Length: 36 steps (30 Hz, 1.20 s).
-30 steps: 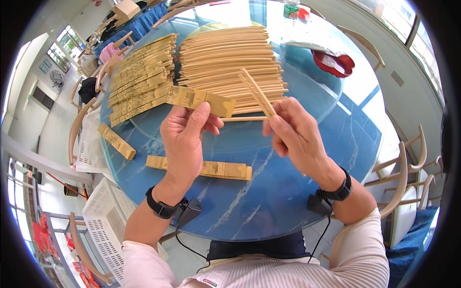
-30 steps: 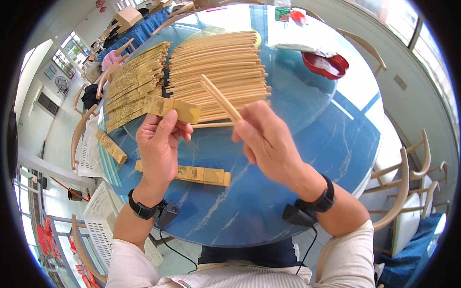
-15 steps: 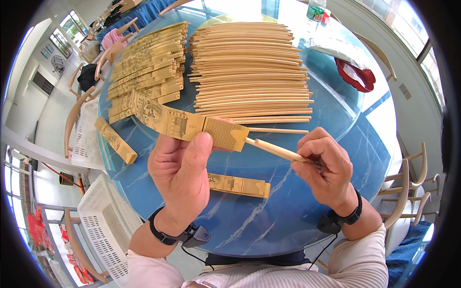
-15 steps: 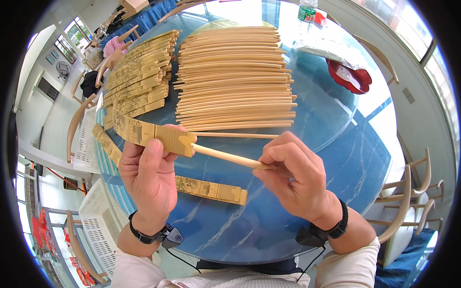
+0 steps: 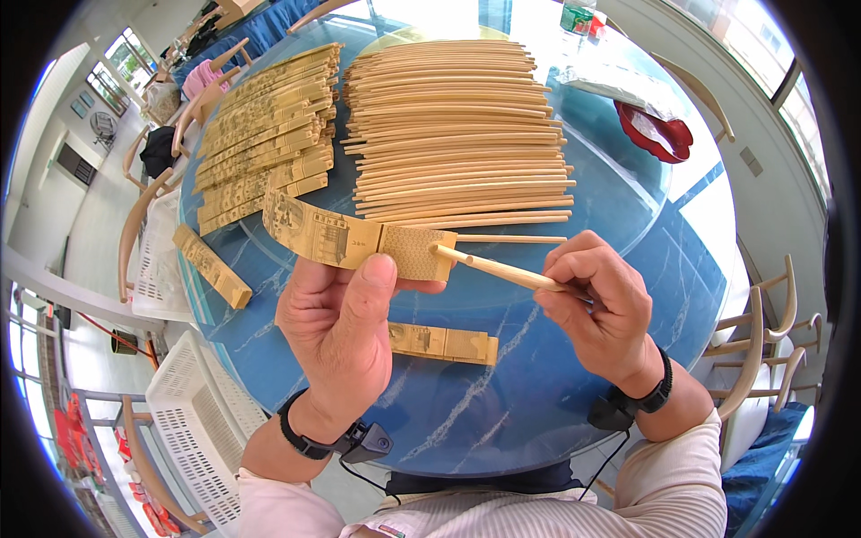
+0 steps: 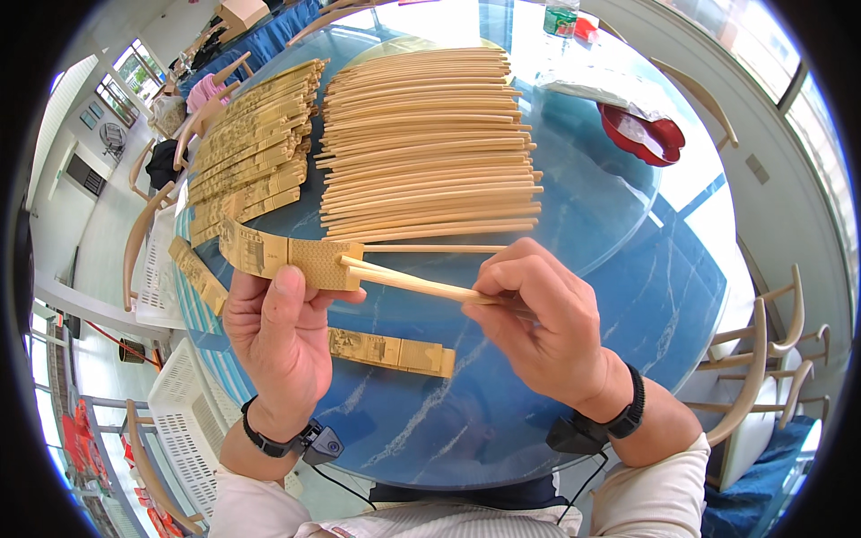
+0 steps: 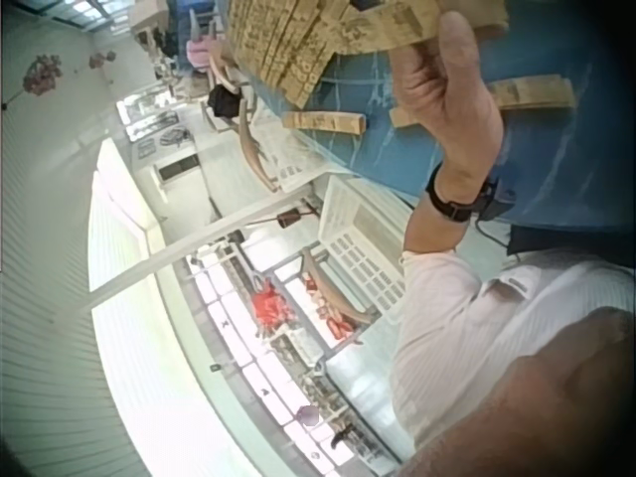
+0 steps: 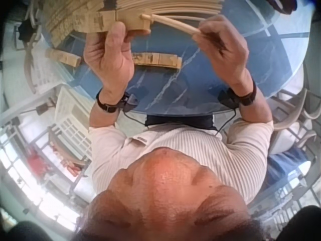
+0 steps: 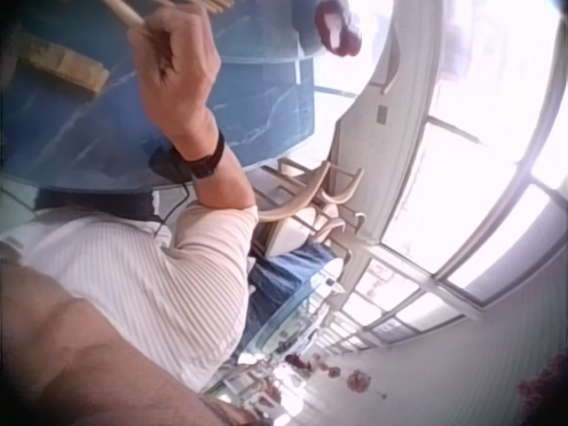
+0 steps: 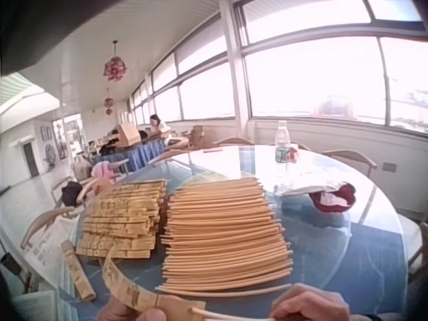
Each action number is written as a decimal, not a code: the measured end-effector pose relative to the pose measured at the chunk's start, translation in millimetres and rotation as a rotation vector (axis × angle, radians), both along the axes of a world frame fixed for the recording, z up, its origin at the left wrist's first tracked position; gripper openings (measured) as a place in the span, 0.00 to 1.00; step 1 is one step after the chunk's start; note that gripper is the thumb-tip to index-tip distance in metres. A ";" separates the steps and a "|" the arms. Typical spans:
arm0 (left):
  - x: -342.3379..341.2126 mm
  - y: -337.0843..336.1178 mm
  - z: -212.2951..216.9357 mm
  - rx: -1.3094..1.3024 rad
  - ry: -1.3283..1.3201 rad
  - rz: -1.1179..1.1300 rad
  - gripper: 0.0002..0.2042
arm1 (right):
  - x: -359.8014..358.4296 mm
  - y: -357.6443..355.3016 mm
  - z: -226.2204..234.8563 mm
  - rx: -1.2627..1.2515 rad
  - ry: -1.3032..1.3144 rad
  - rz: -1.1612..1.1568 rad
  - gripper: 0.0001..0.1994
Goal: The person repeatedly picks up pairs of wooden chopsticks and inserts them into printed paper sleeves. The person handles the chopsticks and sleeves one at a time, aligning and sliding them together, then places the completed units on the table. The process is repeated continuously throughout the clip.
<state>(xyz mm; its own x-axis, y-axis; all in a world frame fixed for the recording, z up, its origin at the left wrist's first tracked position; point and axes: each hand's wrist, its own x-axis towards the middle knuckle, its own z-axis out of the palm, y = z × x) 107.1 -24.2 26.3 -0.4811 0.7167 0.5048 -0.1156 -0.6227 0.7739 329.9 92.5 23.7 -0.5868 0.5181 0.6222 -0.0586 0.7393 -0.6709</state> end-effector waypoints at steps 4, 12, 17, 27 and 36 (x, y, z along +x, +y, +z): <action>1.6 -0.9 0.4 0.014 -0.015 0.007 0.13 | 0.9 2.3 -6.8 -0.043 0.002 0.036 0.06; 4.0 -1.9 1.0 -0.003 0.043 0.022 0.13 | 4.3 -4.1 -2.0 -0.444 -0.078 0.106 0.03; 10.9 -1.7 -4.9 -0.082 0.107 0.025 0.13 | -1.2 -5.0 -12.9 -0.368 0.030 0.082 0.04; -0.8 4.3 -6.6 0.017 0.141 0.074 0.08 | 0.6 -5.9 -6.2 -0.141 -0.136 0.081 0.04; -2.4 6.6 -4.4 0.000 0.060 -0.001 0.13 | 4.5 -7.9 7.2 -0.550 -0.227 0.180 0.09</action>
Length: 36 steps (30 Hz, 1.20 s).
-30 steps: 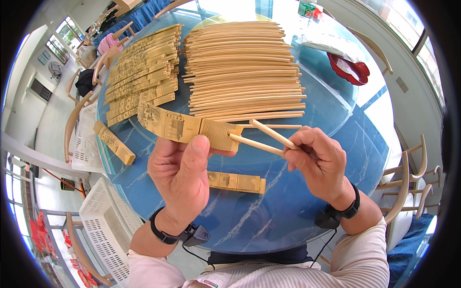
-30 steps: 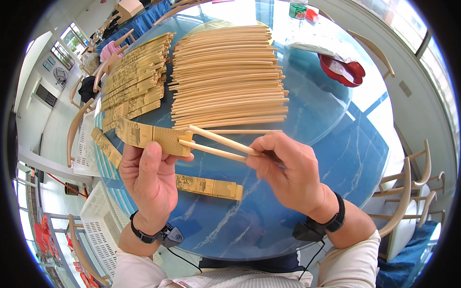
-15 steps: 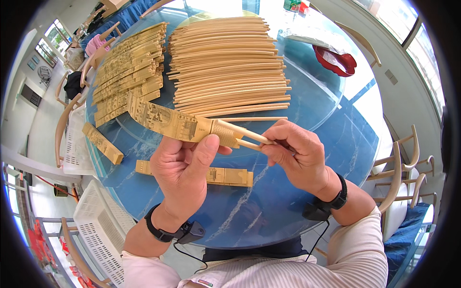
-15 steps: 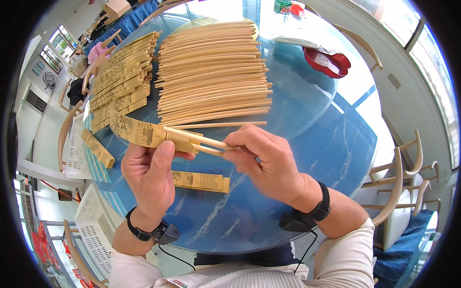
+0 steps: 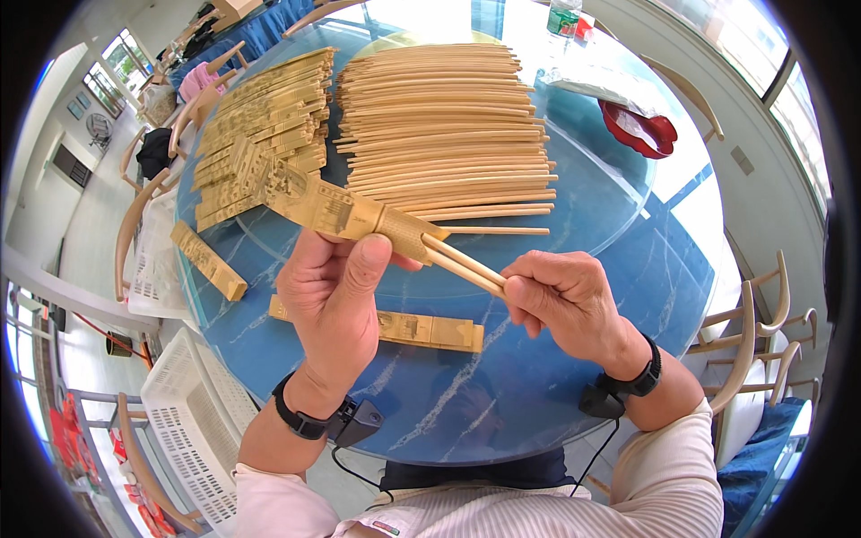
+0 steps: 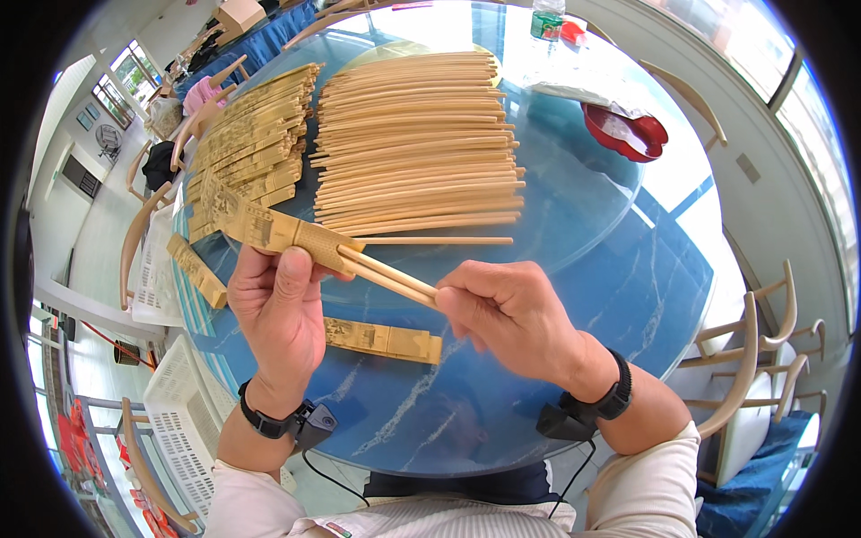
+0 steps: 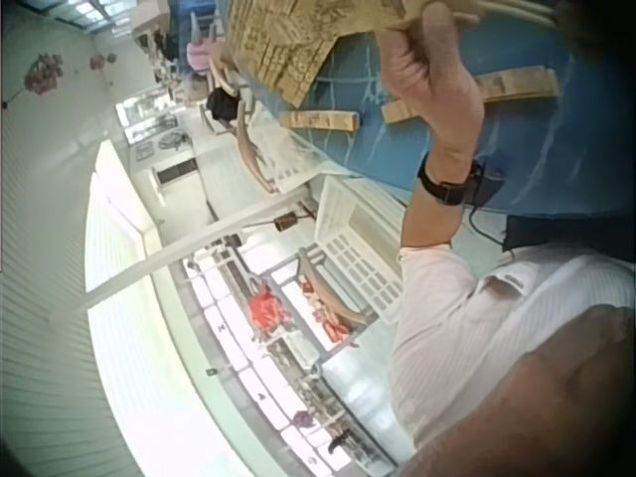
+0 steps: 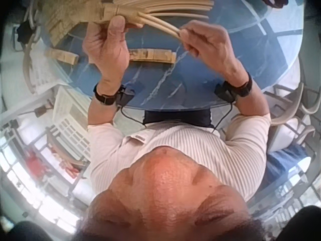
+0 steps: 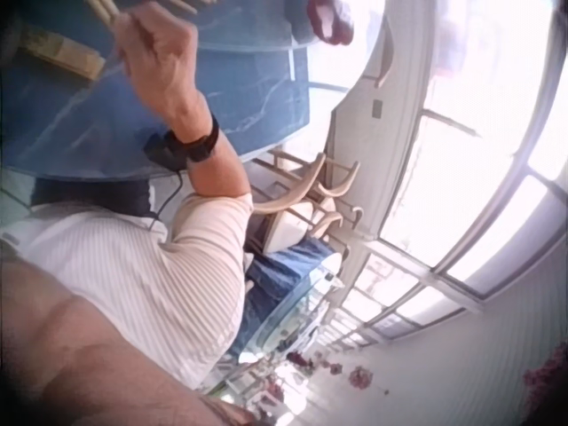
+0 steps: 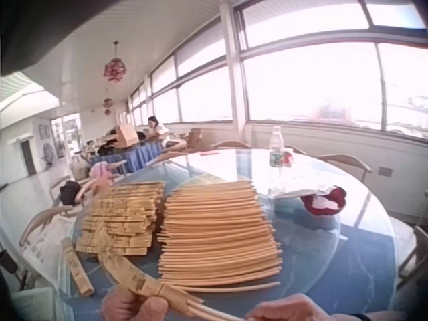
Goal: The person repeatedly picks up pairs of wooden chopsticks and inserts them into printed paper sleeves. The person handles the chopsticks and sleeves one at a time, aligning and sliding them together, then places the completed units on the table. The process is repeated continuously throughout the clip.
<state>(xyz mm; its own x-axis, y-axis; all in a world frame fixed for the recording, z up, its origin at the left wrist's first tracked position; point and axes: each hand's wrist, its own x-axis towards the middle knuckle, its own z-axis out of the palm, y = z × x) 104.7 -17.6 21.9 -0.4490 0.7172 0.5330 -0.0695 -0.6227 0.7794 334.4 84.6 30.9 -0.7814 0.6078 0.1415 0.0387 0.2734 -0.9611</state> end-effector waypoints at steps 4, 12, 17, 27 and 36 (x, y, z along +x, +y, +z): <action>0.3 -3.4 -8.9 -0.123 0.104 -0.003 0.12 | -2.5 -1.8 2.4 -0.062 -0.023 -0.025 0.09; 24.1 -4.0 -6.2 -0.332 0.139 0.004 0.11 | -8.7 -3.0 -10.6 0.168 0.046 -0.125 0.05; 38.1 -5.2 -11.9 -0.447 0.146 -0.153 0.09 | -11.0 -4.4 -20.2 0.259 0.112 -0.151 0.10; 31.0 -5.1 -13.3 -0.320 0.088 -0.260 0.15 | -6.0 -6.2 -13.8 0.015 0.086 -0.077 0.12; 8.9 3.4 1.8 -0.121 -0.426 -0.342 0.16 | -10.7 -14.1 -15.9 0.032 -0.002 0.027 0.13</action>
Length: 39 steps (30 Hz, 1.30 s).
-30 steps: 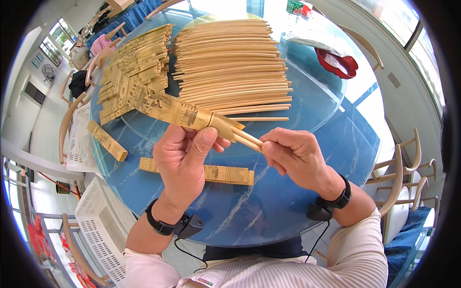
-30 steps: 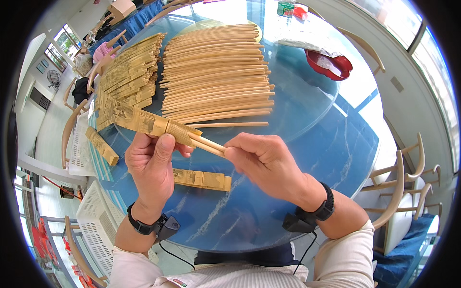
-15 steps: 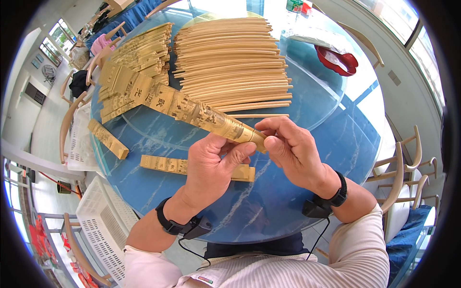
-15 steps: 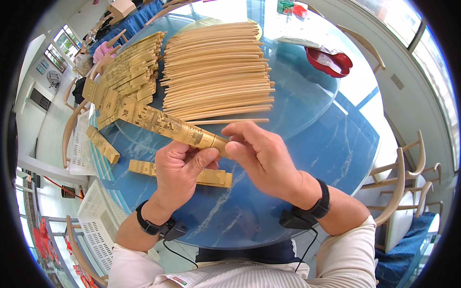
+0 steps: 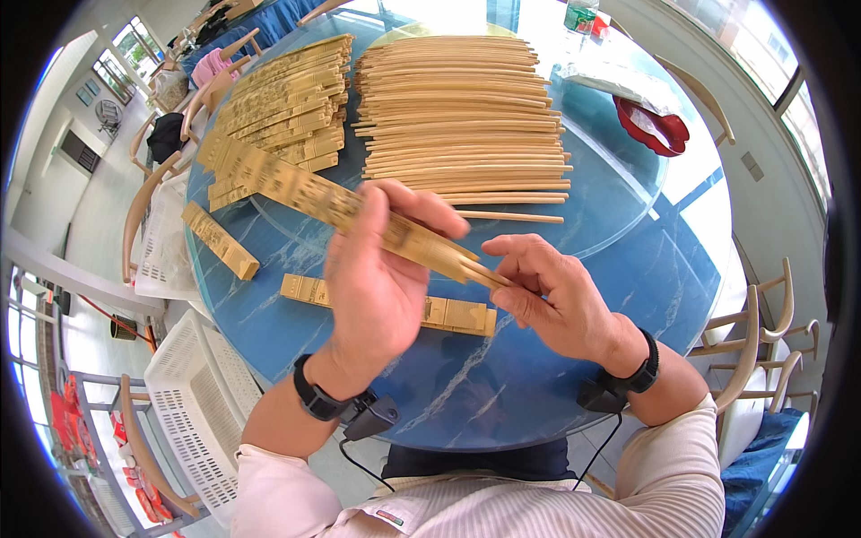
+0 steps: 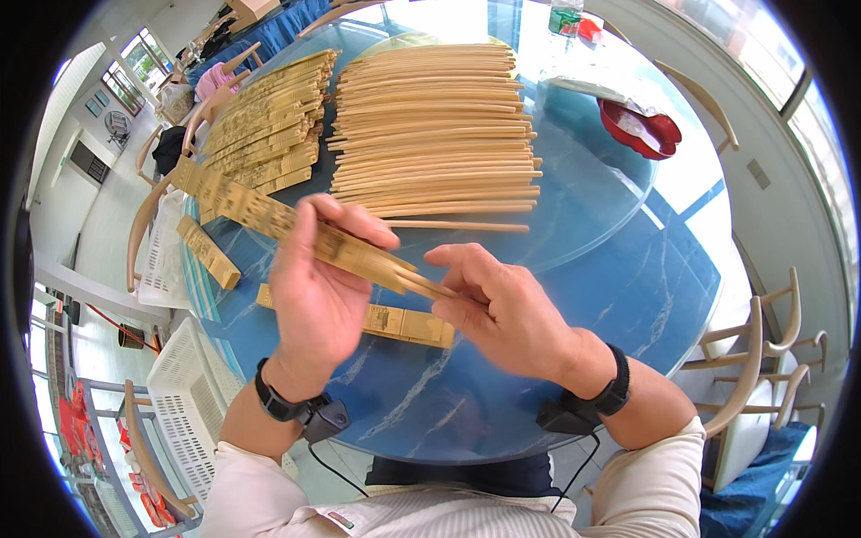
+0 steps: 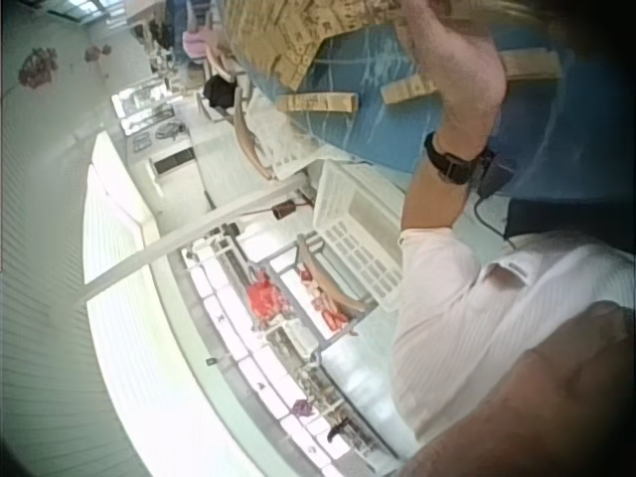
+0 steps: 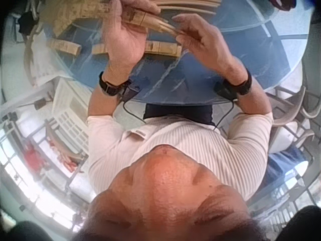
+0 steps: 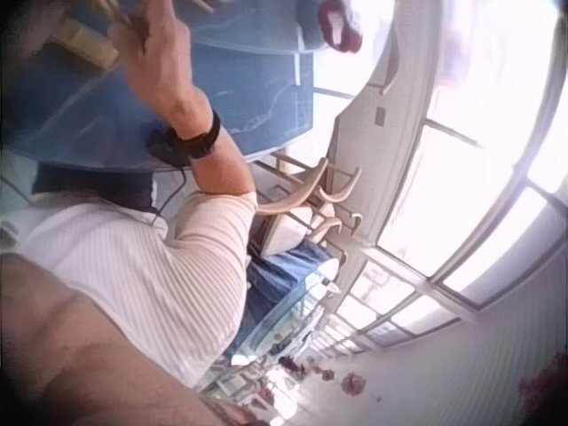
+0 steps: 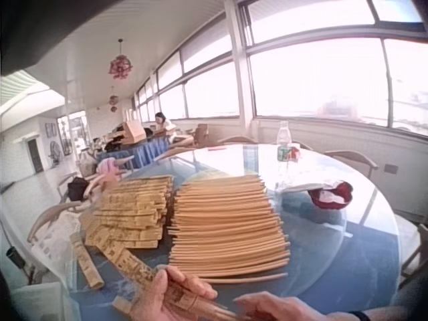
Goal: The person repeatedly picks up pairs of wooden chopsticks and inserts them into printed paper sleeves. The person handles the chopsticks and sleeves one at a time, aligning and sliding them together, then places the completed units on the table. The process is repeated continuously throughout the clip.
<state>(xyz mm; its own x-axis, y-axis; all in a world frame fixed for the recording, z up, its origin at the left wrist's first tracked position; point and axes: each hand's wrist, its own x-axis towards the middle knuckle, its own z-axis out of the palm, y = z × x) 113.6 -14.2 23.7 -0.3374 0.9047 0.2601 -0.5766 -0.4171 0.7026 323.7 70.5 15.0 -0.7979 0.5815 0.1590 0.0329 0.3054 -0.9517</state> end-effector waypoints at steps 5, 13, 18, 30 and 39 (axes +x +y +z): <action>-53.5 -0.6 17.5 0.164 -0.320 0.010 0.17 | -3.9 4.1 8.1 -0.084 -0.210 0.038 0.08; -39.9 -0.4 14.3 0.183 -0.213 0.005 0.23 | -4.1 3.0 5.5 -0.178 -0.185 0.059 0.08; -8.2 4.4 3.8 0.082 -0.196 -0.022 0.25 | -8.8 -6.1 6.0 -0.236 -0.161 0.091 0.10; -58.7 1.0 14.6 0.213 -0.453 -0.048 0.21 | 3.1 11.2 -0.8 -0.115 0.216 0.111 0.12; -22.2 3.1 6.6 0.130 -0.415 -0.115 0.24 | -7.2 3.4 -10.8 0.161 0.268 0.104 0.08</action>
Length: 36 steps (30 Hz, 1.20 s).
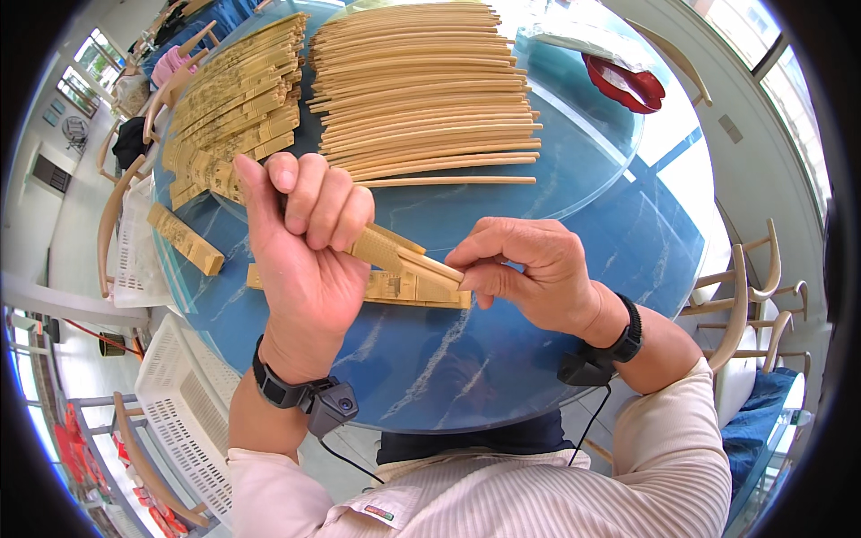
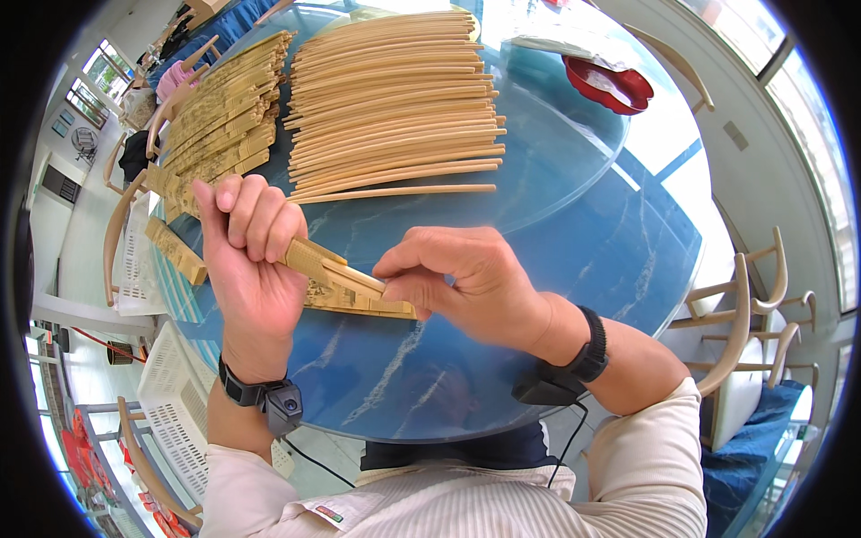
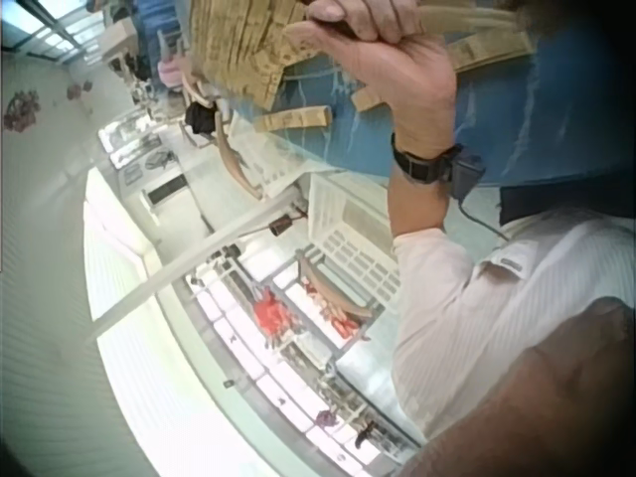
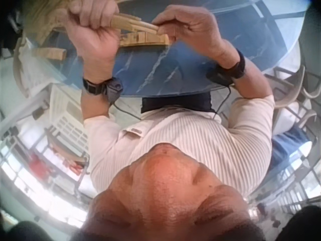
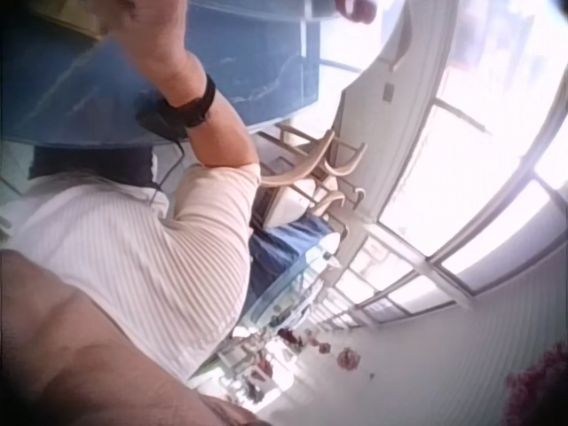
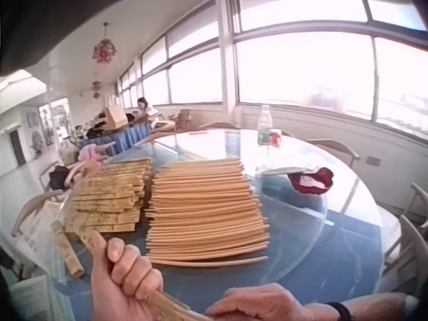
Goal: The person repeatedly picks up pairs of wooden chopsticks and inserts them into printed paper sleeves. The person handles the chopsticks and sleeves one at a time, aligning and sliding them together, then places the completed units on the table. The process is repeated continuously throughout the clip.
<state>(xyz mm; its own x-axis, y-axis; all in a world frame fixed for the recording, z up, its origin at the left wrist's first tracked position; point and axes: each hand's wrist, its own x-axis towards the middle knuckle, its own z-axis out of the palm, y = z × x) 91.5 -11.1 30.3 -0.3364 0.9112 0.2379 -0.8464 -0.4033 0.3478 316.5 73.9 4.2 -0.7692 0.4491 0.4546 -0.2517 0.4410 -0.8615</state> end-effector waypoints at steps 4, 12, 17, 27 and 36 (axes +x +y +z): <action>15.5 1.5 -5.3 -0.023 0.063 -0.043 0.26 | -5.2 -10.4 -1.8 -0.031 -0.054 -0.046 0.05; 23.6 3.8 -13.6 -0.067 0.150 -0.037 0.26 | -7.8 -17.2 -2.4 -0.144 -0.123 -0.097 0.04; 29.0 7.3 -13.7 -0.079 0.204 -0.014 0.26 | 0.4 -10.7 6.2 -0.444 -0.226 0.022 0.05; 42.5 5.9 -14.2 -0.231 0.257 0.038 0.21 | 1.3 -12.0 8.1 -0.452 -0.354 -0.088 0.03; 31.6 2.3 -21.5 -0.303 0.910 0.170 0.12 | -0.5 1.0 14.8 -0.314 -0.369 -0.236 0.05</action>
<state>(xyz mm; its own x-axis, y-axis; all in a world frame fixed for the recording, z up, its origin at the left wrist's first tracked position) 123.0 -8.8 8.8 -0.2721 0.9330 0.2354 -0.1415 -0.2808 0.9493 316.0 74.9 19.0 -0.7139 0.7002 -0.0107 0.1678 0.1562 -0.9734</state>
